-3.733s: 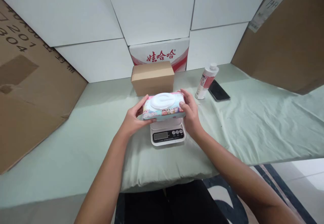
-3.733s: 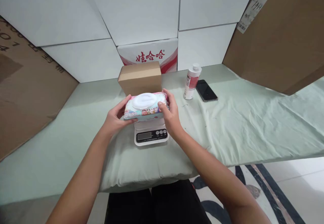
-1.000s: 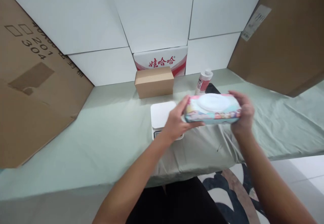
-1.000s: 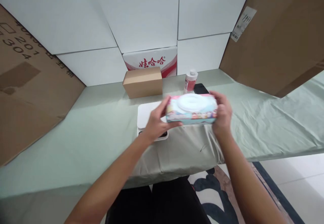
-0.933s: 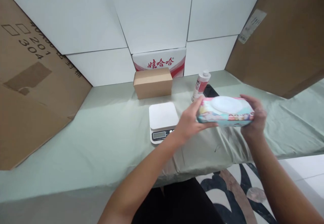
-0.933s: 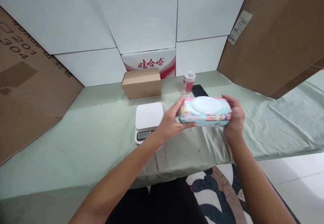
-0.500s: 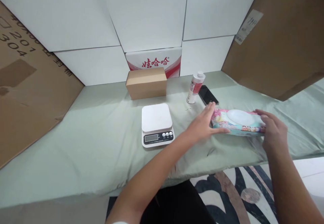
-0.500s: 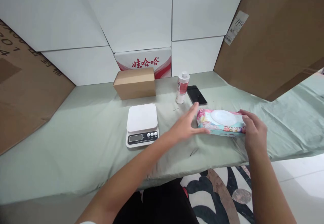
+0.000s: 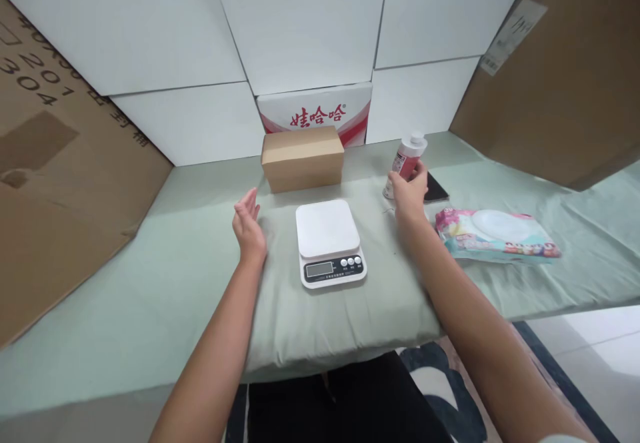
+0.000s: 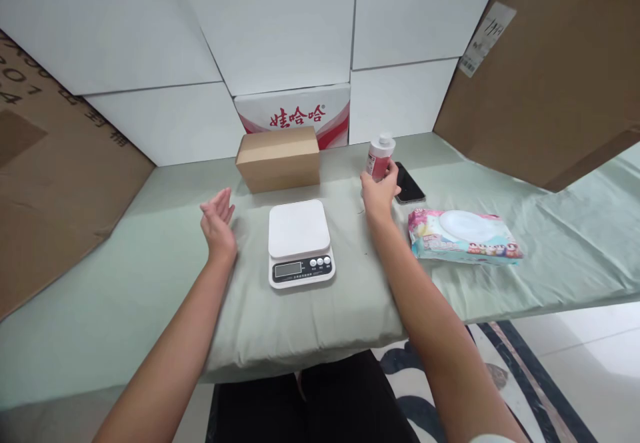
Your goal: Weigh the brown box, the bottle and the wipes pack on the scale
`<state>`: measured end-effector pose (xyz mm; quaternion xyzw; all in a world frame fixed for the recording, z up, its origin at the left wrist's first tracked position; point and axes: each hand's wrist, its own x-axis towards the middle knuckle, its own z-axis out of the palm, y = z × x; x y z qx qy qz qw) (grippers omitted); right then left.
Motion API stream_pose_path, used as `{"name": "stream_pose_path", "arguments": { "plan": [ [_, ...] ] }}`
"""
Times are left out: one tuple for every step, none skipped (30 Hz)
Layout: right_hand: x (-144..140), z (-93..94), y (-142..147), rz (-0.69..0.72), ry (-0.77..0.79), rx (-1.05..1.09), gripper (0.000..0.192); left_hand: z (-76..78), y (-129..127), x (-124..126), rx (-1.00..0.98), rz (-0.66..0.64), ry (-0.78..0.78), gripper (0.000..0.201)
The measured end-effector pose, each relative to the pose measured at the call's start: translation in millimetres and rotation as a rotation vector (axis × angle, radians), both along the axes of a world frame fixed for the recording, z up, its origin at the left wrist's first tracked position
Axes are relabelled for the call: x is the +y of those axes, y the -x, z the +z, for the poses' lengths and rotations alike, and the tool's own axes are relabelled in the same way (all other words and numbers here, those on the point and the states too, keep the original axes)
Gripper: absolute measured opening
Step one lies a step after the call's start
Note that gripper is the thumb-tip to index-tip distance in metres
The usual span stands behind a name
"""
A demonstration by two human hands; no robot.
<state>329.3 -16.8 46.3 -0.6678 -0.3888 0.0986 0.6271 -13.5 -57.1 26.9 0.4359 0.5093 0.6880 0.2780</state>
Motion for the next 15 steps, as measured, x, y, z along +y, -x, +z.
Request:
{"name": "stream_pose_path", "arguments": {
  "plan": [
    [3.0, -5.7, 0.4, -0.035, 0.042, 0.013, 0.068, -0.3, -0.6, 3.3, -0.030, -0.005, 0.030, 0.094],
    [3.5, -10.5, -0.2, -0.051, 0.075, 0.030, 0.063, 0.4, -1.5, 5.6, -0.054, -0.010, 0.058, 0.095],
    [2.4, -14.3, -1.6, -0.046, 0.085, 0.025, 0.057, 1.6, -2.2, 7.1, -0.078, -0.011, 0.083, 0.096],
    [0.5, -17.1, -3.4, -0.025, 0.069, -0.003, 0.051, 3.1, -2.6, 8.0, -0.103, -0.011, 0.106, 0.097],
    [-1.6, -18.7, -5.1, 0.001, 0.042, -0.038, 0.046, 4.5, -2.6, 8.4, -0.126, -0.010, 0.122, 0.097],
    [-3.6, -19.1, -6.2, 0.022, 0.012, -0.072, 0.042, 5.8, -2.3, 8.4, -0.148, -0.008, 0.134, 0.097],
    [-5.7, -18.1, -5.9, 0.049, -0.019, -0.103, 0.041, 6.7, -1.8, 8.1, -0.167, -0.006, 0.145, 0.097],
    [-7.9, -16.1, -3.8, 0.092, -0.046, -0.130, 0.040, 7.3, -1.4, 7.7, -0.184, -0.004, 0.153, 0.096],
    [-10.6, -13.1, 0.7, 0.161, -0.071, -0.144, 0.040, 7.7, -1.0, 7.3, -0.199, -0.002, 0.159, 0.095],
    [-14.2, -9.6, 7.5, 0.255, -0.093, -0.143, 0.041, 7.9, -0.8, 6.8, -0.211, -0.002, 0.164, 0.094],
    [-18.8, -6.0, 16.6, 0.368, -0.112, -0.126, 0.043, 7.9, -0.7, 6.5, -0.219, -0.004, 0.168, 0.093],
    [-24.5, -2.7, 27.5, 0.490, -0.127, -0.098, 0.045, 7.8, -0.8, 6.2, -0.224, -0.005, 0.170, 0.092],
    [-31.1, 0.1, 39.2, 0.610, -0.133, -0.069, 0.048, 7.7, -0.8, 5.9, -0.225, -0.007, 0.171, 0.091],
    [-38.4, 2.3, 51.1, 0.717, -0.131, -0.047, 0.049, 7.6, -0.9, 5.8, -0.224, -0.009, 0.173, 0.091],
    [-46.0, 3.9, 62.3, 0.804, -0.122, -0.040, 0.050, 7.5, -0.9, 5.8, -0.220, -0.011, 0.173, 0.091]
  ]
}}
